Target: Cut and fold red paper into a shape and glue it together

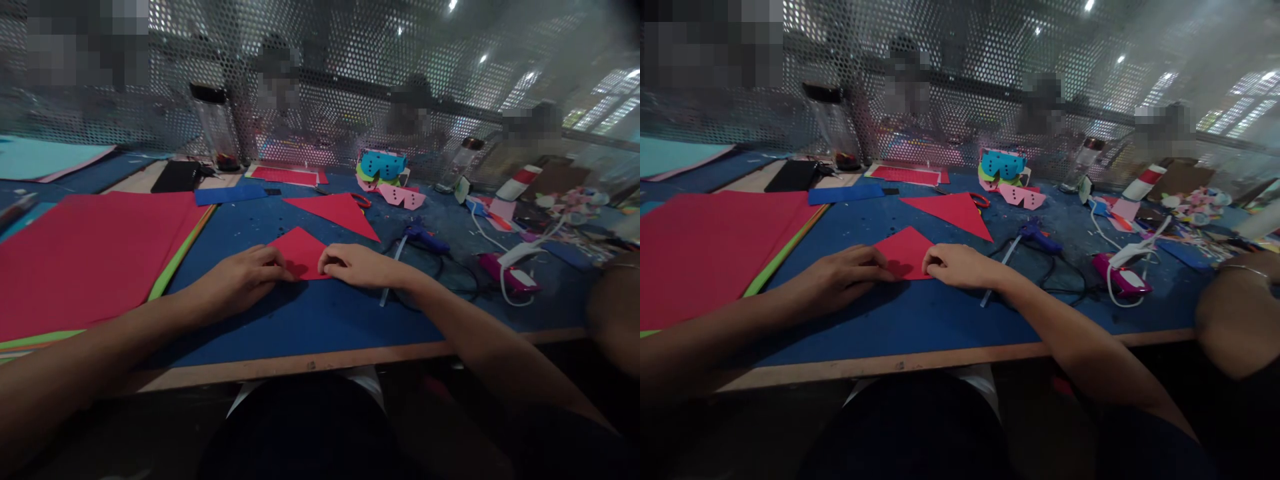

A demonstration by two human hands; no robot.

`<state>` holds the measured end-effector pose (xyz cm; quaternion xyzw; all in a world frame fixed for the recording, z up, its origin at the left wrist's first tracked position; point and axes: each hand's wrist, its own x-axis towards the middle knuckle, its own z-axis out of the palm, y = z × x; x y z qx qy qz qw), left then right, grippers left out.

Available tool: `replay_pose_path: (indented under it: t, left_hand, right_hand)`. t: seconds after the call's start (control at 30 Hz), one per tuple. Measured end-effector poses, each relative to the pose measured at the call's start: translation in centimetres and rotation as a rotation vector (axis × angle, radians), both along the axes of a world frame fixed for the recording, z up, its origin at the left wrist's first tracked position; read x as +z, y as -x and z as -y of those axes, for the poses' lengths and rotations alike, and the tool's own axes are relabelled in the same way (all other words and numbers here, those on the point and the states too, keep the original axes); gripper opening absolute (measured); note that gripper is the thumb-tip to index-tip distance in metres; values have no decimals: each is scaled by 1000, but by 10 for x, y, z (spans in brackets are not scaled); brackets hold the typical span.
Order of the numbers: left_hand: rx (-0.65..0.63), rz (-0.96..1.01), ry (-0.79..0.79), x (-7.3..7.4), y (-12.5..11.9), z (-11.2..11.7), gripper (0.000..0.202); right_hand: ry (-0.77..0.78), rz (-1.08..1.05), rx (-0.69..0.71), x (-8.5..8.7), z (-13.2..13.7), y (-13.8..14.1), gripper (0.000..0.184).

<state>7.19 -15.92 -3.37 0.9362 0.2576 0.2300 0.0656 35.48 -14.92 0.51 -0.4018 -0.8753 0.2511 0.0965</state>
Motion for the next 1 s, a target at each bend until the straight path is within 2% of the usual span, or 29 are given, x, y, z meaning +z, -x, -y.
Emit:
replay_pose_path:
  t: [0.43, 0.77, 1.0]
  left_hand:
    - [-10, -11, -17, -3, 1, -3, 32]
    - [4, -4, 0, -3, 1, -2, 34]
    - [-13, 6, -18, -4, 1, -3, 34]
  right_hand:
    - [-62, 54, -7, 3, 6, 4, 18]
    - [32, 66, 17, 11, 1, -6, 22]
    - [84, -2, 14, 9, -4, -12, 15]
